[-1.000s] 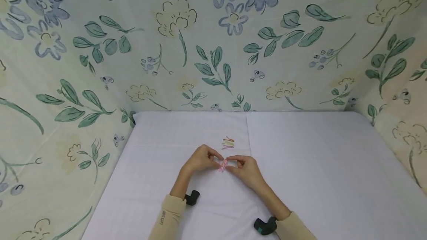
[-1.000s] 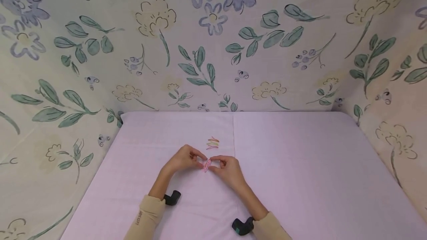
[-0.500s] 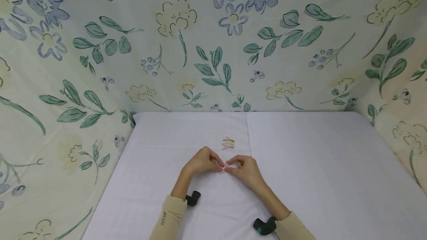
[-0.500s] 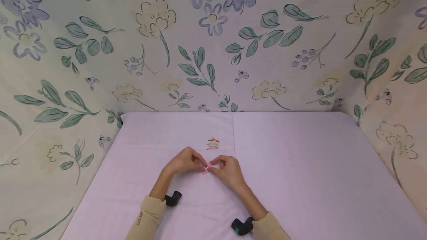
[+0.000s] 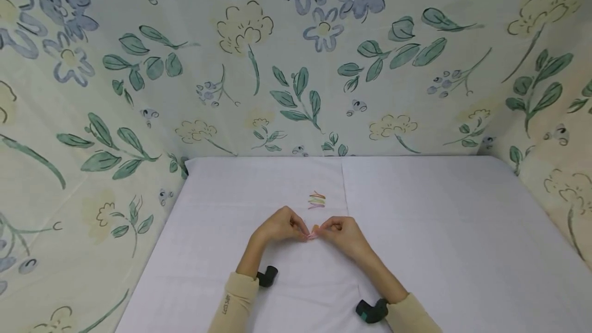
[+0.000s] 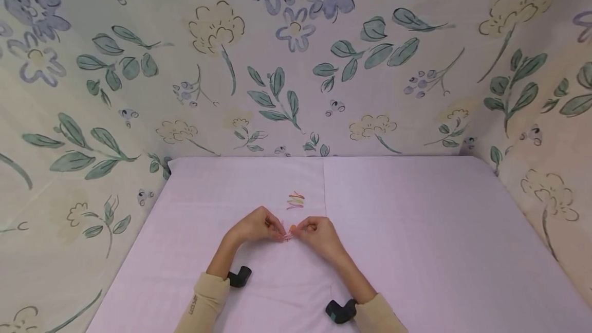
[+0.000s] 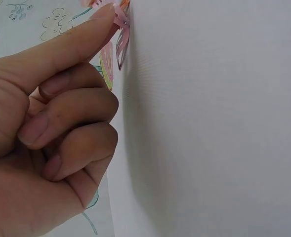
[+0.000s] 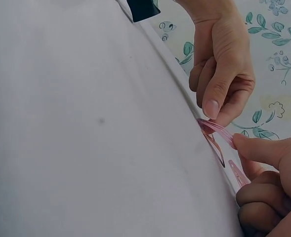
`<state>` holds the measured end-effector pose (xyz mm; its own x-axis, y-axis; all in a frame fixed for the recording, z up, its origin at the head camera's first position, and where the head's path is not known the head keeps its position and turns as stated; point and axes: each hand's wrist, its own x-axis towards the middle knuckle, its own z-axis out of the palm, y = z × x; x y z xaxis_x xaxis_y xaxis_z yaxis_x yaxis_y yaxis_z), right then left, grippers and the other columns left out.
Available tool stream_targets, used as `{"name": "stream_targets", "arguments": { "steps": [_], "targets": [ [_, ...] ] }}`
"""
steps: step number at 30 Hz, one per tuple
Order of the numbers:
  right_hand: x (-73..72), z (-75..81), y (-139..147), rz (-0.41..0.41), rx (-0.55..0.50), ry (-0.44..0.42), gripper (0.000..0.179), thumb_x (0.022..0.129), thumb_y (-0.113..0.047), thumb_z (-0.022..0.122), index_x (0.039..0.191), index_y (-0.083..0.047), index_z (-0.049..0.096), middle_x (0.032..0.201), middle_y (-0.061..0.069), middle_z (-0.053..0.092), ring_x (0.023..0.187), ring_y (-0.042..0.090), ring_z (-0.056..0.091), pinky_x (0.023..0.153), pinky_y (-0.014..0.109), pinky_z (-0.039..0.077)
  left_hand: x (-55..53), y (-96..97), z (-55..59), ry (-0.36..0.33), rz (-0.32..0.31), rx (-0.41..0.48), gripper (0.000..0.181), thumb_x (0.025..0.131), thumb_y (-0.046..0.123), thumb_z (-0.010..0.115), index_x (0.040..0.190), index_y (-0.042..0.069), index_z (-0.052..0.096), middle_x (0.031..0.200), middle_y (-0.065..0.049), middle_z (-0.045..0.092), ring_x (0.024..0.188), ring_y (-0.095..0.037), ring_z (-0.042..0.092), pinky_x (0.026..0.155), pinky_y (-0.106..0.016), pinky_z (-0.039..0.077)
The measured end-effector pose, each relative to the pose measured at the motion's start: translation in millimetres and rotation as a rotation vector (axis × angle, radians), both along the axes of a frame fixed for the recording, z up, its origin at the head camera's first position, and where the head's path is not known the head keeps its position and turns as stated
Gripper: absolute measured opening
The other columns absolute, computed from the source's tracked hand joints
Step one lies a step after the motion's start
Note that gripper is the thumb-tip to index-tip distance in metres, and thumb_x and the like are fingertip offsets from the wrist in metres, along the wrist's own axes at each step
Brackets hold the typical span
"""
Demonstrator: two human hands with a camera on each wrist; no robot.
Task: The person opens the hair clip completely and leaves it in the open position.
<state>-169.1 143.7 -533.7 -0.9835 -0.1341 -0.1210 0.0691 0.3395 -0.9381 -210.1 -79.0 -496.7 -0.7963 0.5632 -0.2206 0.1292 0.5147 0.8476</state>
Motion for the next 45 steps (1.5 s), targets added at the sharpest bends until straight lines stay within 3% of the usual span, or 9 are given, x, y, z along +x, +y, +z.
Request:
{"name": "stream_targets", "arguments": {
  "steps": [8,15,19,25,31,35,45],
  "targets": [
    [-1.0,4.2,6,-0.025,-0.082,-0.024,0.019,0.090,-0.017,0.080,0.094,0.001,0.077,0.063,-0.008,0.060,0.059,0.001,0.043,0.056,0.018,0.036,-2.7,-2.1,-1.4,0.003,-0.020,0.014,0.003,0.084,0.001,0.082,0.087,-0.001,0.081,0.062,0.008,0.056,0.058,-0.005,0.043,0.055,-0.019,0.035],
    [-4.6,1.7,12,-0.025,-0.173,-0.049,0.019,0.092,-0.014,0.078,0.098,0.003,0.074,0.072,-0.002,0.068,0.064,0.001,0.047,0.061,0.018,0.039,-3.8,-3.6,-1.0,0.018,0.031,0.048,0.004,0.086,0.004,0.080,0.088,0.001,0.081,0.061,0.005,0.054,0.058,-0.005,0.044,0.055,-0.020,0.036],
    [-5.7,0.0,13,0.006,-0.166,-0.034,0.020,0.093,-0.016,0.077,0.100,0.003,0.075,0.070,-0.001,0.066,0.063,0.002,0.046,0.060,0.018,0.039,-4.4,-3.5,-0.5,0.020,0.072,0.078,0.005,0.084,0.002,0.080,0.088,0.004,0.081,0.066,0.002,0.058,0.062,-0.007,0.045,0.058,-0.021,0.038],
    [-6.8,-3.6,15,0.036,-0.156,0.004,0.014,0.095,-0.012,0.073,0.103,-0.001,0.077,0.062,-0.005,0.054,0.058,0.003,0.041,0.057,0.019,0.036,-6.5,-2.4,-2.4,0.092,0.120,0.119,0.005,0.087,0.004,0.078,0.087,0.008,0.082,0.081,0.001,0.071,0.070,-0.007,0.049,0.063,-0.020,0.040],
    [-5.8,-1.9,13,0.010,-0.170,0.028,0.018,0.095,-0.017,0.075,0.106,-0.002,0.077,0.060,-0.006,0.043,0.055,0.004,0.035,0.054,0.020,0.031,-6.6,0.6,-2.3,0.138,0.168,0.164,0.005,0.089,0.013,0.081,0.086,0.011,0.083,0.065,0.005,0.053,0.063,-0.007,0.043,0.058,-0.020,0.033],
    [-5.2,1.0,13,-0.030,-0.171,0.049,0.020,0.094,-0.021,0.078,0.104,-0.005,0.078,0.060,-0.006,0.037,0.055,0.004,0.031,0.054,0.020,0.029,-6.4,2.1,-1.3,0.148,0.188,0.209,0.006,0.089,0.015,0.082,0.086,0.010,0.083,0.065,0.004,0.052,0.064,-0.010,0.043,0.058,-0.021,0.033],
    [-4.4,4.3,12,-0.076,-0.090,0.267,0.008,0.088,-0.022,0.084,0.094,-0.016,0.083,0.058,-0.005,0.033,0.053,0.003,0.028,0.050,0.020,0.027,-7.6,4.6,-5.0,0.187,0.195,0.204,0.005,0.084,0.014,0.087,0.086,0.012,0.084,0.063,0.002,0.050,0.060,-0.008,0.040,0.055,-0.020,0.032]
  ]
}}
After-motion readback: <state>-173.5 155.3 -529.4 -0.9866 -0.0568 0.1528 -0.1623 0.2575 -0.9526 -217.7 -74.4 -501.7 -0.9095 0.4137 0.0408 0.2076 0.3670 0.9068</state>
